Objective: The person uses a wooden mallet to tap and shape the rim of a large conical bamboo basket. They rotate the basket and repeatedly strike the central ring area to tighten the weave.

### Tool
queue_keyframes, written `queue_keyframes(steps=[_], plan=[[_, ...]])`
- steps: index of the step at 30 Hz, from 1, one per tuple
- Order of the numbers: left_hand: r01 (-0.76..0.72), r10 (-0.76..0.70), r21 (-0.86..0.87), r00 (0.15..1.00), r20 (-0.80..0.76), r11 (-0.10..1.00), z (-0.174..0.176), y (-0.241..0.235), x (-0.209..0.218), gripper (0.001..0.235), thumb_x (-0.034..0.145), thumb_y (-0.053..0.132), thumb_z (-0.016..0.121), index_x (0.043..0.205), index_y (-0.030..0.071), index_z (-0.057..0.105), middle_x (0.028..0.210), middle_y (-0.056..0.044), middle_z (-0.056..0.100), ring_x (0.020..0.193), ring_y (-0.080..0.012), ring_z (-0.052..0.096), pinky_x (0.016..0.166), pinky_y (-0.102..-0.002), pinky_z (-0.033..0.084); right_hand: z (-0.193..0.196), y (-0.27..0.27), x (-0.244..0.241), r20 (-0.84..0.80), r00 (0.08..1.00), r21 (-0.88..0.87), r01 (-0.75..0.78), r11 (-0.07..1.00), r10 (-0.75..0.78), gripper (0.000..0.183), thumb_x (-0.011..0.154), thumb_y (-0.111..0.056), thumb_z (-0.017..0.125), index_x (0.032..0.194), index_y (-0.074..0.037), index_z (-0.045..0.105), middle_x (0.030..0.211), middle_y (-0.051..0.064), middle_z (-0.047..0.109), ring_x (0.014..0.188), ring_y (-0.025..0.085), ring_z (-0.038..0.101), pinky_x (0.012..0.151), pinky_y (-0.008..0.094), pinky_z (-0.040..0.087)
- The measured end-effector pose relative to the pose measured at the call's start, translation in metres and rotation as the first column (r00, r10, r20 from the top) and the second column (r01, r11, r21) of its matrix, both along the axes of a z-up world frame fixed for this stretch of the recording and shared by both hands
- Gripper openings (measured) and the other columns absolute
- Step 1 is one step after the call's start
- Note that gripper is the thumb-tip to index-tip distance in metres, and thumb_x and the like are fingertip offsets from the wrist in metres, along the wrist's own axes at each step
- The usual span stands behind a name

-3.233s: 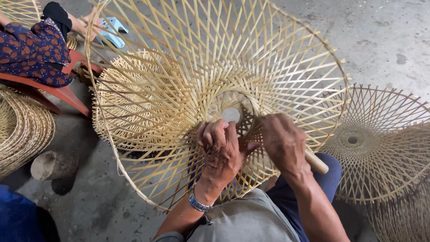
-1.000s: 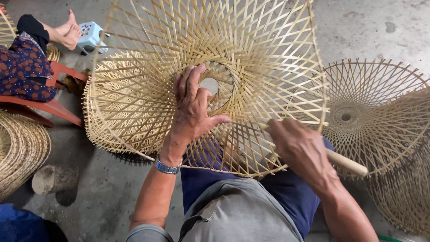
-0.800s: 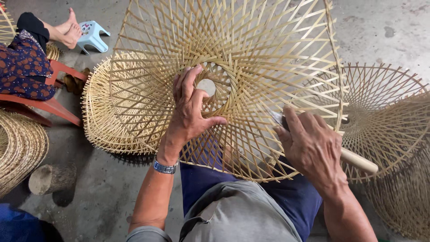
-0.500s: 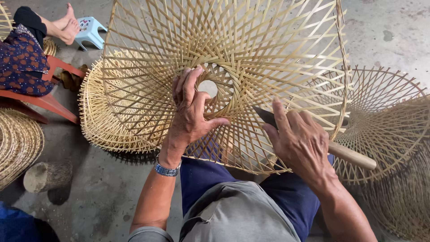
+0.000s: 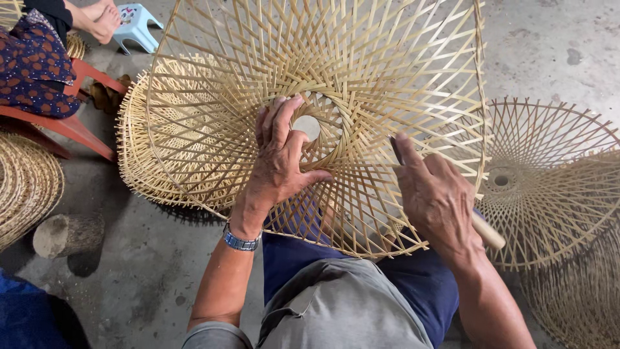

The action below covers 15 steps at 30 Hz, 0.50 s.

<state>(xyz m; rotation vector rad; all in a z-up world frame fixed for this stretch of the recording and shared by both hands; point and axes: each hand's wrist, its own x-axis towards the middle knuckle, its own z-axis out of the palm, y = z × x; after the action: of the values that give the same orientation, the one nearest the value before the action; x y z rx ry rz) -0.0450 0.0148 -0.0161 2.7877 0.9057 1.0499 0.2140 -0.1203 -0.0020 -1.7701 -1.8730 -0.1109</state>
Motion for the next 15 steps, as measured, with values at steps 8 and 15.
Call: queue_keyframes(steps=[8,15], plan=[[-0.137,0.137,0.024,0.99,0.031,0.99,0.001,-0.022,0.012,0.071,0.067,0.05,0.096,0.102,0.003,0.056,0.161,-0.018,0.028,0.151,-0.0416,0.024,0.124,-0.065,0.019,-0.026,0.004,-0.022,-0.363,0.928,-0.209,0.0,0.978,-0.078,0.016,0.102,-0.019,0.059,0.109,-0.004,0.059,0.087,0.023,0.069,0.078,0.046,0.067,0.065,0.055,0.05],[-0.163,0.162,0.015,0.986,0.04,0.987,0.008,-0.028,0.009,0.076,0.063,0.046,0.099,0.104,0.002,0.053,0.16,-0.019,0.028,0.15,-0.0427,0.025,0.122,-0.067,0.021,-0.031,0.026,-0.043,-0.305,0.952,-0.078,-0.019,0.997,-0.005,0.017,0.104,-0.017,0.059,0.102,0.0,0.058,0.088,0.021,0.064,0.072,0.044,0.063,0.063,0.054,0.048]])
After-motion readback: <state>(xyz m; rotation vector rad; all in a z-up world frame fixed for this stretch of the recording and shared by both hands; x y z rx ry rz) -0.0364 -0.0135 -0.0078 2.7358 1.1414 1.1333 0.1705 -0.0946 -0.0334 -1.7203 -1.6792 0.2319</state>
